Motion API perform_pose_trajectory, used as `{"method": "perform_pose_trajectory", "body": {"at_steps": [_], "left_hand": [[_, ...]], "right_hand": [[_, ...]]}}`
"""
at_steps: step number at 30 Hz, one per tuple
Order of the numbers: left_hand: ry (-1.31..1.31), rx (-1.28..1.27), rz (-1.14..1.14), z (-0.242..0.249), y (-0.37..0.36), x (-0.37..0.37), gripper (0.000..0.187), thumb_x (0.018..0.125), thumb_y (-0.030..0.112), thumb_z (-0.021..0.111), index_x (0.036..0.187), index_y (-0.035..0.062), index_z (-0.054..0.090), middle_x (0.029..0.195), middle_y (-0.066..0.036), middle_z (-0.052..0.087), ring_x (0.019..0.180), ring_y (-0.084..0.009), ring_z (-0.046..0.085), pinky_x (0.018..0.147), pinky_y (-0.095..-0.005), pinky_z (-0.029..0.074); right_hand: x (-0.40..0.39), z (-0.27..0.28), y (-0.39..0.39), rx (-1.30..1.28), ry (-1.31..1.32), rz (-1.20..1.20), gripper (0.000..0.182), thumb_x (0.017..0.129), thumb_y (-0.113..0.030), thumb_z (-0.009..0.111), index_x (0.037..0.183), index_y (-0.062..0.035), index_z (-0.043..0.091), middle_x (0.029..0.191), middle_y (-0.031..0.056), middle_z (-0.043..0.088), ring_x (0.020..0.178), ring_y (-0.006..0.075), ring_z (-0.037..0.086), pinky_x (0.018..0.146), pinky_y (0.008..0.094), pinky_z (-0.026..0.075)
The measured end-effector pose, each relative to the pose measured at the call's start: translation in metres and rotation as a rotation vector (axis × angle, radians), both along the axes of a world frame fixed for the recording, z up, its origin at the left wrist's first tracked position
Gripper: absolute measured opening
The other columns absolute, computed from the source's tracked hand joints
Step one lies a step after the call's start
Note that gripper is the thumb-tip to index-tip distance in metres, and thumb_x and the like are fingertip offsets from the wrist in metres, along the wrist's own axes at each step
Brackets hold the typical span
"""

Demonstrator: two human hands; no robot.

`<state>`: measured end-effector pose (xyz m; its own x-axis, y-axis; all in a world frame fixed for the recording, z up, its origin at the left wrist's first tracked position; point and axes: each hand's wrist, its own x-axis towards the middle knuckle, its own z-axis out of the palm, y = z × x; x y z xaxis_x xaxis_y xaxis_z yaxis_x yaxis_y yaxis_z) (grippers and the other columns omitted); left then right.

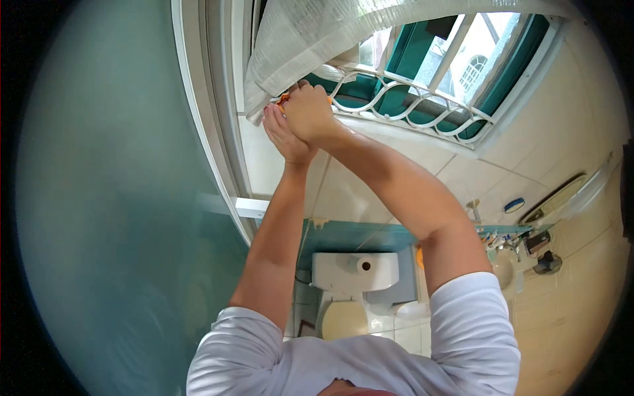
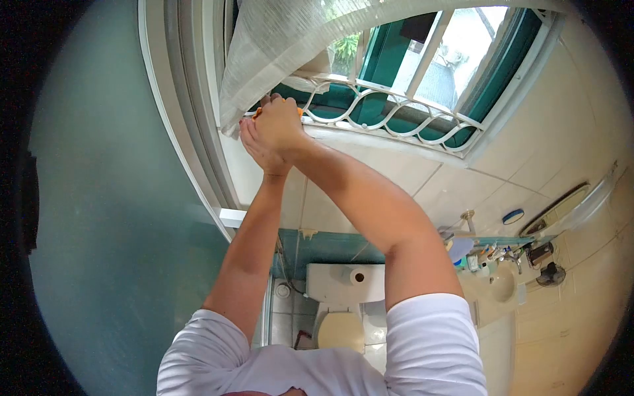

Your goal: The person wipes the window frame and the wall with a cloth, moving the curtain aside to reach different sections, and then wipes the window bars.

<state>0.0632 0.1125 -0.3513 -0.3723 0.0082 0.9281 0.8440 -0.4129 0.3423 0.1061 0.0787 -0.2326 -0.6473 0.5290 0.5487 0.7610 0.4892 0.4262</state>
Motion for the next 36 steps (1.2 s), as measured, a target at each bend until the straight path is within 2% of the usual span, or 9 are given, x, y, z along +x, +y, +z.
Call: {"method": "perform_pose_trajectory", "body": {"at_steps": [5,8,12,23,26,29,32,33,36], "left_hand": [[0.063,-0.105,0.030,-0.006,0.000,-0.004,0.074,0.084,0.047,0.044,0.131,-0.0103,0.031,0.133,-0.027,0.035,0.127,-0.0414,0.032,0.103,-0.0532,0.023],[0.036,-0.003,-0.088,-0.007,0.002,-0.005,0.080,0.083,0.054,0.043,0.132,-0.0076,0.029,0.133,-0.027,0.033,0.126,-0.0443,0.029,0.102,-0.0547,0.022],[0.074,-0.105,-0.003,-0.009,0.000,-0.006,0.069,0.088,0.045,0.033,0.130,-0.0104,0.033,0.134,-0.027,0.035,0.126,-0.0407,0.034,0.105,-0.0516,0.021],[0.122,-0.124,0.076,-0.009,0.004,-0.008,0.077,0.086,0.054,0.033,0.131,-0.0078,0.035,0.134,-0.026,0.035,0.127,-0.0396,0.032,0.103,-0.0540,0.022],[0.151,-0.139,0.079,-0.018,0.012,-0.009,0.079,0.084,0.056,0.035,0.130,-0.0081,0.036,0.133,-0.026,0.036,0.128,-0.0394,0.031,0.103,-0.0540,0.021],[0.220,-0.090,0.099,-0.011,0.004,-0.009,0.079,0.085,0.056,0.033,0.129,-0.0097,0.035,0.134,-0.025,0.036,0.129,-0.0381,0.031,0.104,-0.0532,0.020],[0.114,-0.081,-0.058,-0.008,-0.001,-0.006,0.081,0.086,0.058,0.029,0.128,-0.0109,0.035,0.134,-0.023,0.037,0.130,-0.0354,0.032,0.105,-0.0513,0.018],[0.117,-0.081,-0.056,-0.006,-0.001,-0.005,0.082,0.086,0.059,0.029,0.129,-0.0110,0.035,0.134,-0.023,0.037,0.130,-0.0346,0.032,0.105,-0.0507,0.018],[0.133,-0.093,-0.053,-0.006,-0.004,-0.005,0.083,0.087,0.059,0.027,0.129,-0.0117,0.033,0.135,-0.024,0.036,0.130,-0.0337,0.031,0.105,-0.0504,0.017]], "right_hand": [[0.009,0.007,0.002,-0.079,-0.061,0.077,0.022,0.078,-0.026,0.054,0.082,-0.0092,0.069,0.098,0.0103,0.060,0.096,0.0262,0.054,0.070,0.0385,0.042],[0.016,-0.001,0.007,0.074,-0.052,0.198,0.021,0.079,-0.025,0.055,0.083,-0.0095,0.068,0.097,0.0106,0.060,0.096,0.0263,0.054,0.070,0.0388,0.042],[0.013,0.004,0.004,-0.001,-0.156,0.100,0.022,0.079,-0.026,0.055,0.085,-0.0084,0.067,0.101,0.0111,0.060,0.099,0.0266,0.055,0.071,0.0395,0.043],[-0.016,0.005,-0.008,-0.084,-0.152,-0.272,0.023,0.081,-0.026,0.052,0.085,-0.0106,0.068,0.096,0.0105,0.062,0.091,0.0264,0.057,0.064,0.0382,0.045],[-0.014,-0.001,-0.008,-0.088,-0.181,-0.259,0.032,0.087,-0.033,0.043,0.090,-0.0120,0.067,0.103,0.0122,0.058,0.093,0.0291,0.055,0.070,0.0418,0.041],[-0.002,0.011,-0.028,-0.094,-0.123,-0.160,0.028,0.087,-0.028,0.046,0.092,-0.0090,0.066,0.099,0.0126,0.057,0.092,0.0310,0.055,0.071,0.0421,0.043],[0.038,0.009,-0.010,-0.257,0.290,0.106,0.024,0.086,-0.021,0.051,0.095,-0.0028,0.064,0.097,0.0135,0.056,0.093,0.0314,0.054,0.075,0.0398,0.044],[0.053,0.002,-0.003,-0.306,0.496,0.241,0.024,0.087,-0.018,0.053,0.098,0.0018,0.062,0.096,0.0135,0.055,0.093,0.0262,0.054,0.078,0.0345,0.044],[0.070,-0.004,-0.005,-0.637,1.143,0.413,0.030,0.092,-0.023,0.050,0.100,0.0045,0.060,0.095,0.0114,0.054,0.093,0.0202,0.054,0.079,0.0321,0.044]]}}
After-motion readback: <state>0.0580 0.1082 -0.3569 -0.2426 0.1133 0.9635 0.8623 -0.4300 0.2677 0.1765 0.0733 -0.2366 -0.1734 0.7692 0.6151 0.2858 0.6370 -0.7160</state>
